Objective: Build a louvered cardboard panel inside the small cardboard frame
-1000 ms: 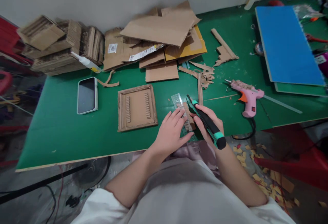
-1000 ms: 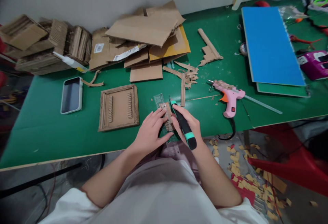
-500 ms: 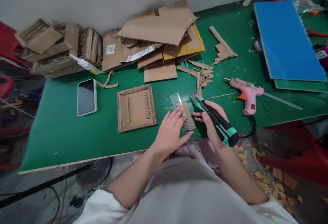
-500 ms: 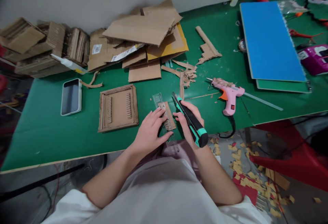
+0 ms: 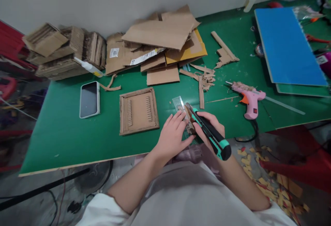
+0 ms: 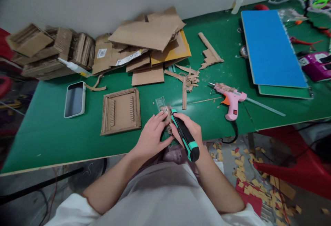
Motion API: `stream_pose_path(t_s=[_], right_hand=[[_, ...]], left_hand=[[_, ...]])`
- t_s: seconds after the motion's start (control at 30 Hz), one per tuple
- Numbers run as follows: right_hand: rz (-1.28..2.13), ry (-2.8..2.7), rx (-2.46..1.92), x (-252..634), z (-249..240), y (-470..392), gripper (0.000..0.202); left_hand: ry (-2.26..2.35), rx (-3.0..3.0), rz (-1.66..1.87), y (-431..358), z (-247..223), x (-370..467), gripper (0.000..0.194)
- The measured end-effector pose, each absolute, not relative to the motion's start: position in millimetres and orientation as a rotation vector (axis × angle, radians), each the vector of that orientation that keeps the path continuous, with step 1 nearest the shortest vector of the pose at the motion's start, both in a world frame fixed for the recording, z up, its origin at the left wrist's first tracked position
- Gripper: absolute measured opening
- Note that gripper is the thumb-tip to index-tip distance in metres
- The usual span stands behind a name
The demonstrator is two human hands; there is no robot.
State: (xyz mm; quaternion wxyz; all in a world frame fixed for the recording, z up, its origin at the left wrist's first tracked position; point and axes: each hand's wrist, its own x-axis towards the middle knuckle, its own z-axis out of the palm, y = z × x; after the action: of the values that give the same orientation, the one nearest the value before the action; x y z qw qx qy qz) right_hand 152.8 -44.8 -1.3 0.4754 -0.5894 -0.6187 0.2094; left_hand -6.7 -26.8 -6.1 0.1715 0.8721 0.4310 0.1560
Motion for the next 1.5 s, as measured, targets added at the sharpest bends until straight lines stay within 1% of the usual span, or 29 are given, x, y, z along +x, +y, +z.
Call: stream_pose_path(t_s=[0.37, 0.63, 0.7, 0.87, 1.5], right_hand=[[0.421, -1.650, -1.409, 151.1, -5.1, -43.2, 0.030], [0.037, -1.864, -1.373, 148.9, -13.6, -41.6, 0.031], [-0.010, -1.871, -1.356, 149.1, -14.2, -41.8, 0.031], [0.020, -1.884, -1.321, 150.7, -11.6, -43.1, 0.035], [0.079, -1.893, -1.316, 152.2, -7.9, -53.6, 0.036]], left_hand=[[1.219, 2.457, 0.437, -26.9, -2.2, -6.3, 0.044], [1.220, 2.439, 0.389, -25.7, 1.4, -6.1, 0.047], [1.218, 2.438, 0.387, -26.0, 1.0, -6.3, 0.046], [1.219, 2.444, 0.399, -26.9, -1.2, -6.5, 0.043], [1.226, 2.478, 0.432, -27.4, -1.9, -5.5, 0.042]])
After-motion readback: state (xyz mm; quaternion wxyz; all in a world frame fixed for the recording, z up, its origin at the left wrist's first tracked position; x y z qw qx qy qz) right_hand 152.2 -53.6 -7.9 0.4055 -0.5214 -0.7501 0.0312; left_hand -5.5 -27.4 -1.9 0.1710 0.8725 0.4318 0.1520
